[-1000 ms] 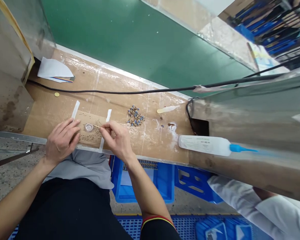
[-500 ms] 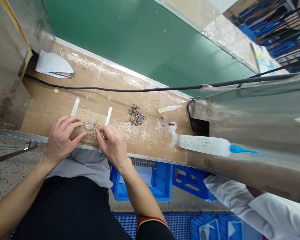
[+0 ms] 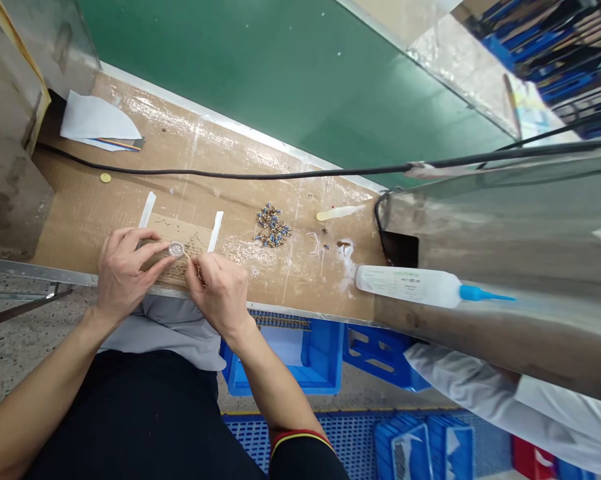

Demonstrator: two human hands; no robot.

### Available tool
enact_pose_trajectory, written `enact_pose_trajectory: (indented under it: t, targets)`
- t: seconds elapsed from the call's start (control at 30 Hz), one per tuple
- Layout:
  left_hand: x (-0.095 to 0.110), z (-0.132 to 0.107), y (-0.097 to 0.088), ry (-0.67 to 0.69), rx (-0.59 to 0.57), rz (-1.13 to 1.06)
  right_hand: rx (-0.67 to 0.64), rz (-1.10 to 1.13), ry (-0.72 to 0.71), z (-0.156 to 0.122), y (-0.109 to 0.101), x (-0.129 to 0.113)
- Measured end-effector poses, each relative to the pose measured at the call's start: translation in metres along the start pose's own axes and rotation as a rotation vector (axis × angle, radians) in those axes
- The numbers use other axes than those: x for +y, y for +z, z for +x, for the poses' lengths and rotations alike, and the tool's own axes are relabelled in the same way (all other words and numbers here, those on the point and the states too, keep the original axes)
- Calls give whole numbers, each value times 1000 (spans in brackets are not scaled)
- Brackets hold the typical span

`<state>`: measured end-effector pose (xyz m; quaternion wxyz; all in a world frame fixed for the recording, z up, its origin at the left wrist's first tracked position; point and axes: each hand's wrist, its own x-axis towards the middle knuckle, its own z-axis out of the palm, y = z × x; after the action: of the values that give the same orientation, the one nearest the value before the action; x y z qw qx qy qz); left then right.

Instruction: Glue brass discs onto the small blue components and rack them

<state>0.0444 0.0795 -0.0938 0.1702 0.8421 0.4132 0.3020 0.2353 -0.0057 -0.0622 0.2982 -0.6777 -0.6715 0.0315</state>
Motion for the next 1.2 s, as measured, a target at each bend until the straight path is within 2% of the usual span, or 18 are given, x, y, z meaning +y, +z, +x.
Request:
enact_pose_trajectory:
  t: [0.27, 0.77, 0.9, 1.03, 1.1, 1.2]
  targets:
    - [-1, 0, 0, -23, -17, -9, 2, -17, 62, 0, 4, -1]
    - [-1, 0, 1, -16, -9, -2, -5, 90, 138, -2, 2, -2]
    - [-1, -1, 1, -11, -11, 0, -74, 231, 250, -5, -4, 0]
    - [-1, 0, 0, -5, -5, 10, -110, 631, 480, -6, -9, -1]
    - [0, 0, 0, -2, -3, 8, -96, 731, 490, -6, -10, -2]
    - [-1, 0, 0, 0, -4, 7, 44, 659, 431, -8, -7, 0]
